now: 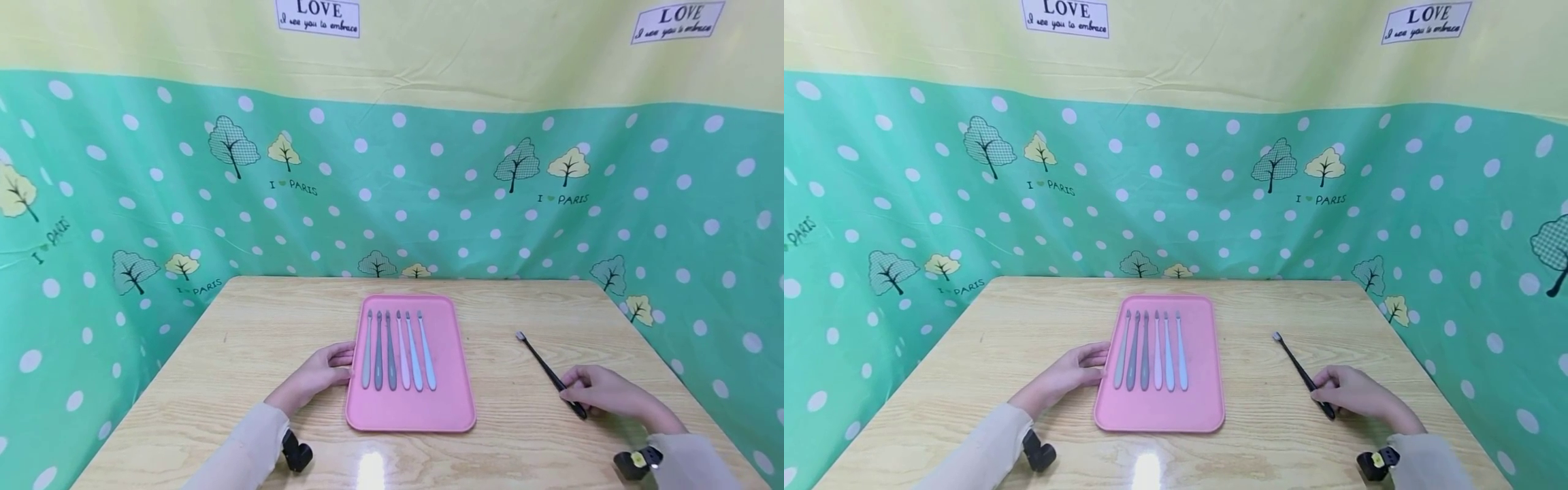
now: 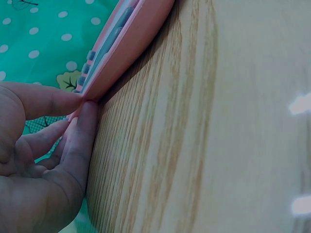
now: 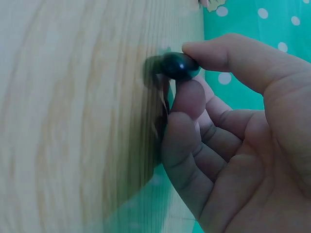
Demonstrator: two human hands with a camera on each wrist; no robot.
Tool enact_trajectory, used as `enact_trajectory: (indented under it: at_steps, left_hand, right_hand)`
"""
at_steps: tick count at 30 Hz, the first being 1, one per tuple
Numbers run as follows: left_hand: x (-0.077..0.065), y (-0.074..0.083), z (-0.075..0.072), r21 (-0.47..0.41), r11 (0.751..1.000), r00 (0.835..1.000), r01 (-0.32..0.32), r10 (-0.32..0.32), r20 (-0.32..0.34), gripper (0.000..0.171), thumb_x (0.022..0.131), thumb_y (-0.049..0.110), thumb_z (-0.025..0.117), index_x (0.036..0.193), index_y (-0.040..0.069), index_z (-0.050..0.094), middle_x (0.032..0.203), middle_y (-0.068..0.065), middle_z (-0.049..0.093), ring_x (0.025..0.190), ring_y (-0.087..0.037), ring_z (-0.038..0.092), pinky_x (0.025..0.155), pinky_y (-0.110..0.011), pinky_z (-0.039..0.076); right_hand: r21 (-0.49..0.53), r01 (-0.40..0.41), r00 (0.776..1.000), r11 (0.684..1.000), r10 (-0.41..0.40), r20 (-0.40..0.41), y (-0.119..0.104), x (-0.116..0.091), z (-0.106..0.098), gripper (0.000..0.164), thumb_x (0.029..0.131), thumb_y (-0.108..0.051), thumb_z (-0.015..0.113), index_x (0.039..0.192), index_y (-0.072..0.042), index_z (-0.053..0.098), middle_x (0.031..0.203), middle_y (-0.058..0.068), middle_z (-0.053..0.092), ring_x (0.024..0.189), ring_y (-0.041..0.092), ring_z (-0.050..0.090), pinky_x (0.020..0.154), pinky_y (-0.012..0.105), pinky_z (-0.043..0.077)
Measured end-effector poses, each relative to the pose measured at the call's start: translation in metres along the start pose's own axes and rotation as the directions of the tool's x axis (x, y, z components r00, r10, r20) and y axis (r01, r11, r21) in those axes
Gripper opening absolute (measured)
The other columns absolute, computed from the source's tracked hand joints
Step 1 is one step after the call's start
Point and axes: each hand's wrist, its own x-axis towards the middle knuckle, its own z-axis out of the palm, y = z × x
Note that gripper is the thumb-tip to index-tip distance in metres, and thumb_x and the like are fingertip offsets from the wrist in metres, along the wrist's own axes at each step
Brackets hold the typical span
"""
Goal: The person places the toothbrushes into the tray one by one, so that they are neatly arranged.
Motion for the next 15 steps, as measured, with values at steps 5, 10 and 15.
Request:
enact_trajectory:
  at_steps: [5,10,15]
  left_hand:
    - [0.0,-0.001,0.0,-0.005,1.0,1.0,-0.004,0.004,0.006,0.065,0.092,-0.003,0.063,0.151,-0.005,0.036,0.141,-0.022,0.051,0.125,-0.034,0.055,0.095,-0.035,0.057]
    - [0.0,0.0,0.0,-0.006,1.0,1.0,-0.003,0.003,0.002,0.064,0.092,-0.002,0.062,0.151,-0.004,0.036,0.141,-0.022,0.051,0.125,-0.034,0.055,0.095,-0.034,0.057]
    - [0.0,0.0,0.0,0.0,1.0,1.0,-0.001,0.001,-0.002,0.063,0.093,-0.003,0.061,0.151,-0.004,0.036,0.141,-0.022,0.051,0.125,-0.034,0.055,0.094,-0.035,0.058]
  right_hand:
    - [0.001,0.009,1.0,1.0,-0.009,-0.012,-0.007,0.005,0.005,0.027,0.094,-0.018,0.066,0.109,0.004,0.059,0.076,0.004,0.054,0.062,0.015,0.052,0.051,0.024,0.049]
    - [0.01,0.018,1.0,1.0,-0.018,-0.021,-0.015,0.01,0.011,0.028,0.095,-0.018,0.067,0.11,0.004,0.059,0.078,0.004,0.053,0.065,0.017,0.053,0.054,0.027,0.052]
    - [0.051,0.029,1.0,0.998,-0.029,-0.013,-0.017,0.02,0.017,0.027,0.095,-0.017,0.066,0.11,0.004,0.058,0.078,0.004,0.053,0.066,0.017,0.053,0.055,0.028,0.053]
